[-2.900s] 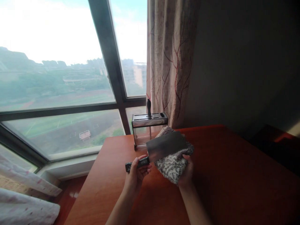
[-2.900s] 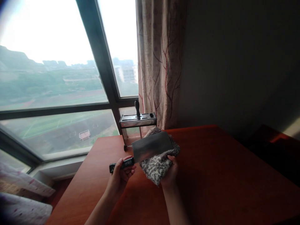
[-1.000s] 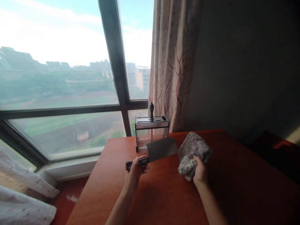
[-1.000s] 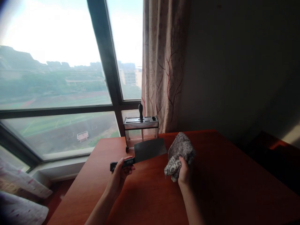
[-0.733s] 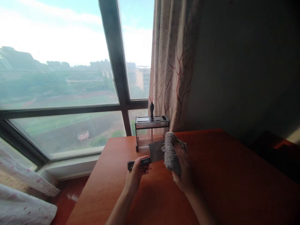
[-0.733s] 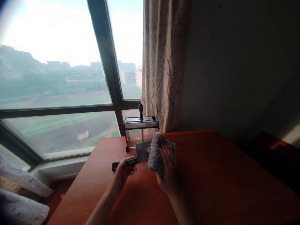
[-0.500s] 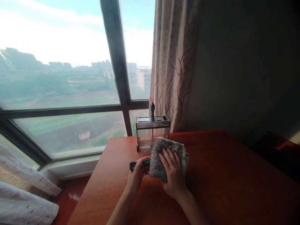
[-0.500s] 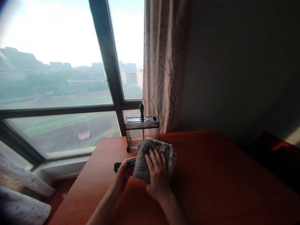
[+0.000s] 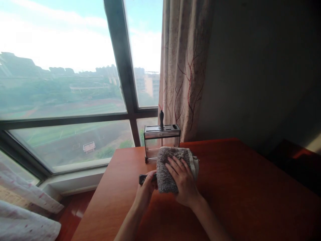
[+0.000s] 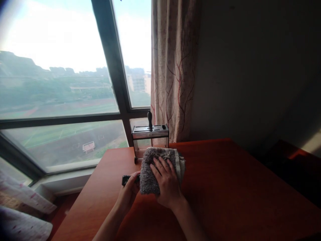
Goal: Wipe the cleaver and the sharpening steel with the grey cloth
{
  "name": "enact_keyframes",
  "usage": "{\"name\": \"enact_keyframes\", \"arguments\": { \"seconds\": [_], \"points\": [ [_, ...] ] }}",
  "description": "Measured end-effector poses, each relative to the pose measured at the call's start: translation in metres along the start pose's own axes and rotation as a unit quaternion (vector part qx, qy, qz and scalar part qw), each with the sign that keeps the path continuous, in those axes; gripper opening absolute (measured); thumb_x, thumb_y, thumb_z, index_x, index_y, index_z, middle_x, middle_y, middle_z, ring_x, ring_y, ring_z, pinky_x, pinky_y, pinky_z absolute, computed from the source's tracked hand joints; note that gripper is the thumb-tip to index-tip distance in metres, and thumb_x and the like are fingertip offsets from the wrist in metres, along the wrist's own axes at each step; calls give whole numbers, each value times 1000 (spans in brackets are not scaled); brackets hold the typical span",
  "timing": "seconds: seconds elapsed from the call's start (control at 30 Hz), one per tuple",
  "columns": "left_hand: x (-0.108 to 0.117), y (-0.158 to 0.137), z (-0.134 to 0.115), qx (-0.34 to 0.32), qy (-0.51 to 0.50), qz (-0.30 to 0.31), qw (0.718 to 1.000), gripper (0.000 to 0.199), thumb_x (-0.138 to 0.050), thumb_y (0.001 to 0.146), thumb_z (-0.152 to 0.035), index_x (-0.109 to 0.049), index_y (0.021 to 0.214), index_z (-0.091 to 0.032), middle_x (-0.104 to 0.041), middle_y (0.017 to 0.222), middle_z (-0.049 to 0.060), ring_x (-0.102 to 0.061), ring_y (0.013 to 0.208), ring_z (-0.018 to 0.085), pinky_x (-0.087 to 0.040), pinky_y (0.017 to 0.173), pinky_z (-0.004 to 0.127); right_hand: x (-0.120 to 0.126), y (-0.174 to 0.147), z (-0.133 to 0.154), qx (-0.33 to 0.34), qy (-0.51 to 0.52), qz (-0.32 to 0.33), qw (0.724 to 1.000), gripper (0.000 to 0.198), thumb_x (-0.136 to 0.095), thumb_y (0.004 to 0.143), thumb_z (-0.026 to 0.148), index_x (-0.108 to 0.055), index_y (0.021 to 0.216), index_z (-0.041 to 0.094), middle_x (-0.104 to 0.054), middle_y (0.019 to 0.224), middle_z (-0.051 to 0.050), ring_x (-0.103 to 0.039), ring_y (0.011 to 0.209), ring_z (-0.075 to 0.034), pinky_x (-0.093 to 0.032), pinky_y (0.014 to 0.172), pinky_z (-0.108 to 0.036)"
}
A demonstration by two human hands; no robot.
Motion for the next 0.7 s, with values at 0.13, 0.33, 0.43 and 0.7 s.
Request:
{"name": "enact_keyframes", "arguments": {
  "seconds": [0.13, 0.33, 0.43, 0.7],
  "points": [
    [2, 2, -2, 12, 11, 8, 1000, 44, -64, 73, -48, -72, 95, -10, -68, 63, 8, -59, 57, 17, -41, 52, 26, 6, -7, -28, -35, -25, -28, 999, 80, -54, 65, 20, -35, 142, 17, -29, 153, -8, -22, 140, -30, -15, 113, -52],
    [2, 0, -5, 9, 17, 9, 1000, 44, -60, 78, -48, -71, 99, -11, -69, 64, 9, -58, 58, 16, -41, 54, 25, 13, -24, -63, -97, -60, -74, 991, 79, -52, 66, 13, -33, 143, 17, -31, 152, -9, -23, 140, -30, -19, 111, -55],
    [2, 0, -3, 12, 17, 8, 1000, 44, -59, 79, -48, -71, 99, -10, -69, 63, 10, -58, 57, 15, -42, 55, 25, 10, -25, -55, -99, -60, -67, 991, 81, -53, 65, 13, -34, 143, 15, -29, 152, -11, -21, 140, -32, -18, 111, -56],
    [6, 0, 4, 32, -29, -23, 999, 34, -65, 78, -41, -71, 95, -13, -72, 76, 7, -62, 67, 18, -47, 62, 28, -12, -15, 6, -52, -11, -5, 999, 88, -56, 59, 15, -33, 143, 16, -23, 155, -9, -15, 142, -33, -11, 113, -57]
  ]
}}
Point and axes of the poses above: each hand's wrist, its own y-axis towards the middle knuckle, its own x-axis out of the back of the hand, z = x × y, the point moved 9 cm from there along y, towards the middle knuckle
